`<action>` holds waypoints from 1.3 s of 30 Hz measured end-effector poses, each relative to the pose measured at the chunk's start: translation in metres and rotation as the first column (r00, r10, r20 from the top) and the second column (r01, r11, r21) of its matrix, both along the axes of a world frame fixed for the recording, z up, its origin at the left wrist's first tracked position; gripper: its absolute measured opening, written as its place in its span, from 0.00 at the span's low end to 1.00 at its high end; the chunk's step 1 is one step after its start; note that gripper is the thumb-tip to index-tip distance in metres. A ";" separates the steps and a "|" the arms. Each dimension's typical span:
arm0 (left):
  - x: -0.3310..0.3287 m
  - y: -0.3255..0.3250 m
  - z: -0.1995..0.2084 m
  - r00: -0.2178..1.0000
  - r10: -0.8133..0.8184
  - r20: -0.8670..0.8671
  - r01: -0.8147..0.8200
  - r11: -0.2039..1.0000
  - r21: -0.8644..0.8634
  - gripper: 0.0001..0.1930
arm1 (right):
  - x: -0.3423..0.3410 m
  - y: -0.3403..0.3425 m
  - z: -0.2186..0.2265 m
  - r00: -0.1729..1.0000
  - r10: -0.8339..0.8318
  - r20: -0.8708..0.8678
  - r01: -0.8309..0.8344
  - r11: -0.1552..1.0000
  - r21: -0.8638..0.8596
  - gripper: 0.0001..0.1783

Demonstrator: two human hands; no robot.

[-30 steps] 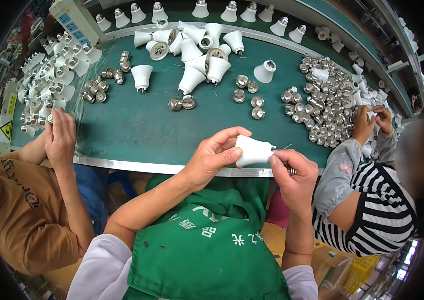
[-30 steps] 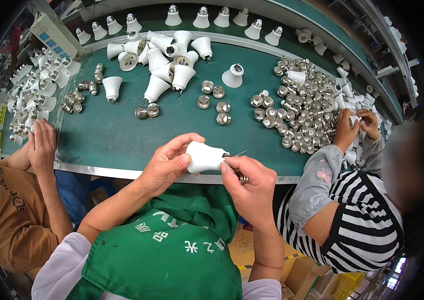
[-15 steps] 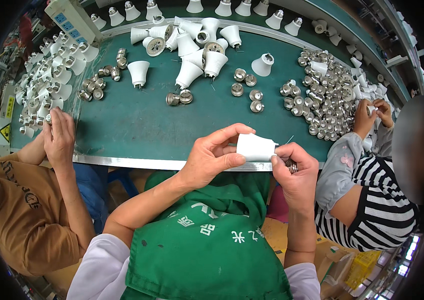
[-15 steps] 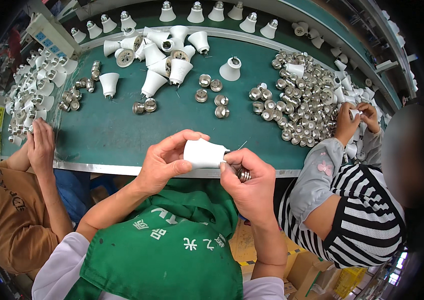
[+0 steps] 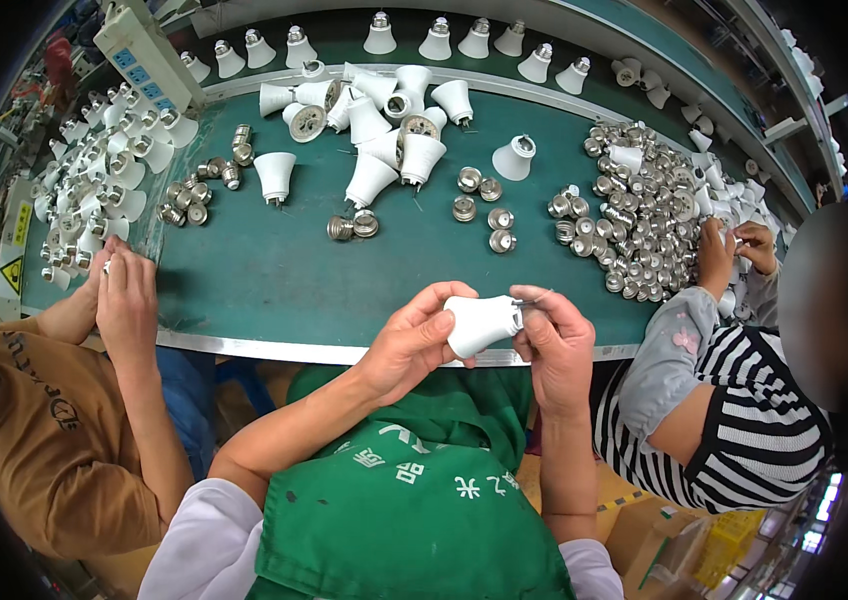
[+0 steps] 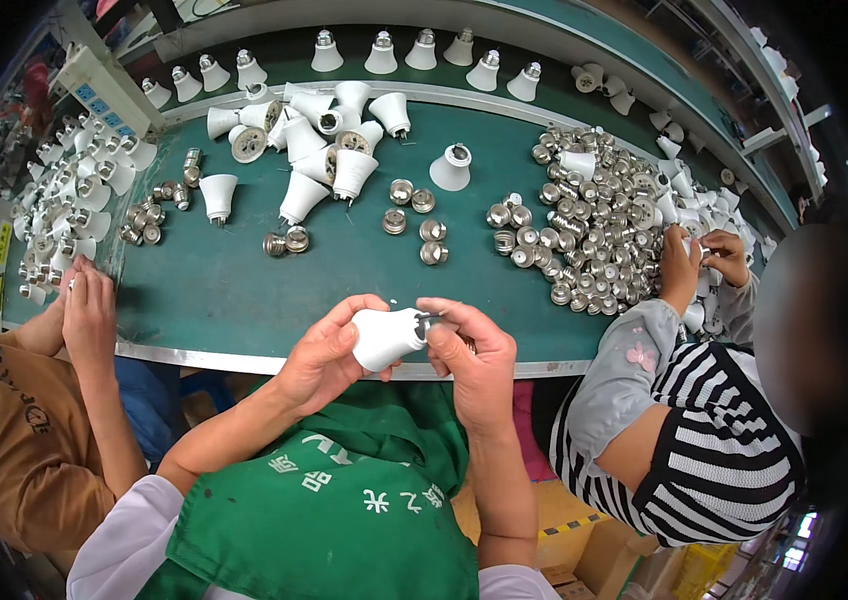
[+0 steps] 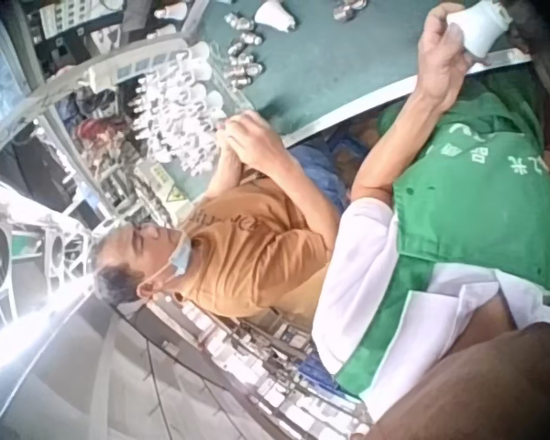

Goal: Assembling LED light bulb components by threading the metal base onto the white housing and securing internal wiring.

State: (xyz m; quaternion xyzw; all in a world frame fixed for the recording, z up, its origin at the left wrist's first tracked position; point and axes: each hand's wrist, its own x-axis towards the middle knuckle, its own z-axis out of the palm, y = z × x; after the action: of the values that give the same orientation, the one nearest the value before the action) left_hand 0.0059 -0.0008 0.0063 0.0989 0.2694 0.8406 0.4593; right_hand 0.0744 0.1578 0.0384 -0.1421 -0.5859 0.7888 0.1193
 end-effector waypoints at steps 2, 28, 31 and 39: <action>-0.001 -0.002 -0.003 1.000 0.013 -0.026 -0.013 1.000 -0.006 0.19 | -0.004 0.000 -0.001 0.998 -0.051 -0.038 0.055 0.993 0.106 0.10; -0.002 -0.008 0.006 0.995 0.095 -0.011 -0.094 0.958 -0.269 0.17 | -0.011 0.028 -0.007 0.971 -0.222 -0.093 0.172 0.911 -0.375 0.16; -0.004 -0.005 0.011 0.974 0.175 -0.146 -0.210 0.940 -0.271 0.19 | -0.010 0.013 -0.011 0.994 -0.108 -0.019 0.093 0.921 -0.378 0.20; -0.013 -0.015 0.043 0.218 0.153 -0.964 -0.678 0.734 -0.037 0.22 | -0.001 0.004 -0.014 0.999 0.032 0.014 -0.035 0.910 0.414 0.20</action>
State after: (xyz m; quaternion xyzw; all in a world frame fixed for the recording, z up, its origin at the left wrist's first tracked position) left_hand -0.0069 -0.0162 0.0491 0.3612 0.6823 0.6352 -0.0202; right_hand 0.0736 0.1615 0.0241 -0.1062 -0.7426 0.6481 0.1314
